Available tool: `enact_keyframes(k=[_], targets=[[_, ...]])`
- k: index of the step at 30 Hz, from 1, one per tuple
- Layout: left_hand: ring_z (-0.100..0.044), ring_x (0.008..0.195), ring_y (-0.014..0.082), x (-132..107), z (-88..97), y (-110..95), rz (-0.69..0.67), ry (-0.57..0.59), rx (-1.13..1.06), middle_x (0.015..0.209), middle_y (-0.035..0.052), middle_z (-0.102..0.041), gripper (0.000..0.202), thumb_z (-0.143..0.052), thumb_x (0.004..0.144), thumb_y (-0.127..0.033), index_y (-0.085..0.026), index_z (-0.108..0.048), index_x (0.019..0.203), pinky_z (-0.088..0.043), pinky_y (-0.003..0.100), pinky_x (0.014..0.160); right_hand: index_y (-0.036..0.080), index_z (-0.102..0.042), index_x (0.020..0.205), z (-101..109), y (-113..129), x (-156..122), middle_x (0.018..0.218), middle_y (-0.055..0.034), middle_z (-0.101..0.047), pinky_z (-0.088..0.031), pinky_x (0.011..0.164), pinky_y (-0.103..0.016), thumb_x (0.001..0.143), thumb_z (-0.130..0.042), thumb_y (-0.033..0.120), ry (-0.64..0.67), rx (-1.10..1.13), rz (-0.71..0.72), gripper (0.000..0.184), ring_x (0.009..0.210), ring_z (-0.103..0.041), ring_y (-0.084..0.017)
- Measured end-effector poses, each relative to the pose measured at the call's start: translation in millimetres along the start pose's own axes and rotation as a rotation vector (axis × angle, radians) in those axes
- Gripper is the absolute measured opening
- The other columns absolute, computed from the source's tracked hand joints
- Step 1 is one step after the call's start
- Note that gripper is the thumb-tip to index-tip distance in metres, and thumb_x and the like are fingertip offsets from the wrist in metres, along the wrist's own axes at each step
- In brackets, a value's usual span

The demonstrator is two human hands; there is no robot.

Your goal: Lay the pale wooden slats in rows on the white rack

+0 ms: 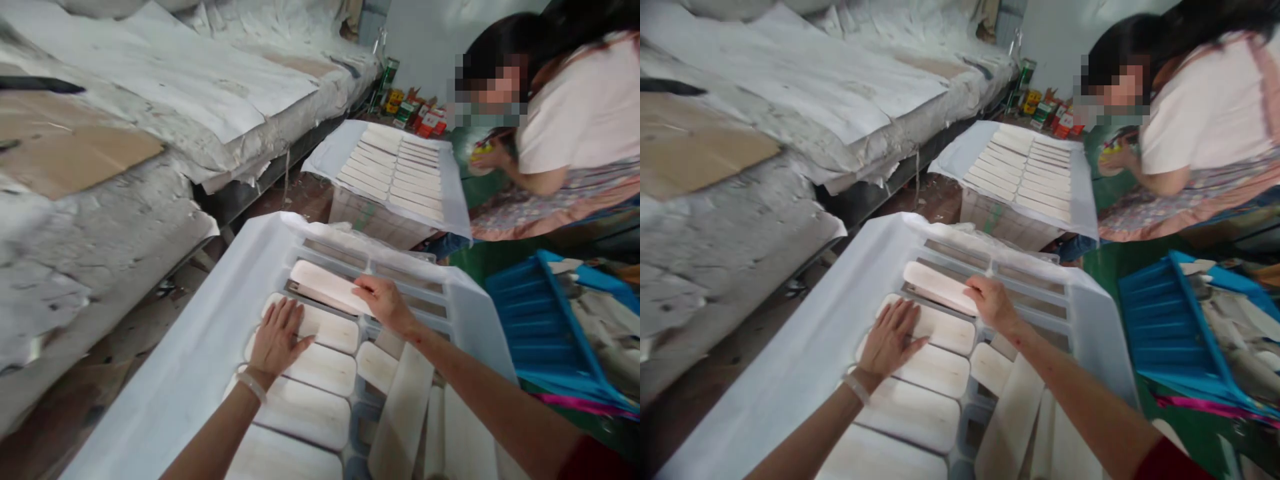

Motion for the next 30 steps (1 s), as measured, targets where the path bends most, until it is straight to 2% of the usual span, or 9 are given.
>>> enact_keyframes(k=[4, 8, 13, 17, 23, 30], targets=[[-0.037, 0.138, 0.0332, 1.5, -0.7, 6.0, 0.025, 0.051, -0.012, 0.145, 0.0124, -0.049, 0.069, -0.042, 0.094, -0.067, -0.016, -0.05, 0.139, -0.032, 0.052, 0.114, 0.017, -0.064, 0.072, -16.4, -32.4, 21.9, 0.061, 0.0029, -0.051, -0.028, 0.059, -0.027, 0.08, -0.058, 0.037, 0.117, 0.06, -0.062, 0.022, 0.059, -0.043, -0.012], [-0.042, 0.135, 0.0322, 2.8, 2.4, 11.3, 0.014, 0.026, -0.045, 0.143, 0.0135, -0.05, 0.066, -0.041, 0.096, -0.063, -0.013, -0.05, 0.137, -0.033, 0.05, 0.114, 0.016, -0.067, 0.075, -34.0, -60.5, 56.8, 0.059, 0.0032, -0.053, -0.027, 0.054, -0.026, 0.074, -0.058, 0.044, 0.253, 0.099, -0.113, 0.029, 0.055, -0.041, -0.011], [-0.044, 0.133, 0.0343, 3.0, 6.7, 14.2, -0.005, -0.04, -0.06, 0.139, 0.0171, -0.052, 0.062, -0.048, 0.094, -0.061, -0.013, -0.055, 0.132, -0.038, 0.052, 0.112, 0.016, -0.069, 0.08, -43.6, -79.0, 84.1, 0.061, 0.0025, -0.055, -0.029, 0.055, -0.026, 0.072, -0.059, 0.047, 0.292, 0.115, -0.119, 0.034, 0.057, -0.044, -0.012], [-0.042, 0.133, 0.0365, 1.7, 5.4, 15.8, -0.007, -0.065, -0.067, 0.138, 0.0186, -0.051, 0.061, -0.052, 0.093, -0.059, -0.013, -0.055, 0.132, -0.039, 0.054, 0.112, 0.016, -0.068, 0.079, -53.5, -77.7, 80.7, 0.064, 0.0025, -0.054, -0.03, 0.058, -0.026, 0.073, -0.058, 0.046, 0.276, 0.116, -0.095, 0.032, 0.06, -0.042, -0.012], [-0.041, 0.133, 0.0359, 1.3, 4.5, 17.3, -0.009, -0.083, -0.091, 0.138, 0.018, -0.051, 0.062, -0.051, 0.093, -0.06, -0.013, -0.053, 0.133, -0.04, 0.053, 0.111, 0.016, -0.07, 0.076, -83.0, -83.8, 65.2, 0.061, 0.0023, -0.055, -0.03, 0.055, -0.025, 0.071, -0.059, 0.045, 0.373, 0.127, -0.132, 0.032, 0.056, -0.042, -0.011], [-0.039, 0.135, 0.0348, 1.8, 2.2, 19.2, 0.03, -0.011, -0.083, 0.139, 0.0171, -0.049, 0.064, -0.051, 0.092, -0.062, -0.014, -0.053, 0.134, -0.038, 0.05, 0.113, 0.017, -0.071, 0.079, -94.4, -90.9, 69.3, 0.065, 0.002, -0.06, -0.031, 0.057, -0.025, 0.075, -0.055, 0.041, 0.354, 0.105, -0.132, 0.029, 0.058, -0.046, -0.012]])
Point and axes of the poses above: each hand's wrist, its own x-axis towards the middle knuckle, its own z-axis out of the back of the hand, y = z × x, the point moved 6 cm from there along x, towards the middle knuckle
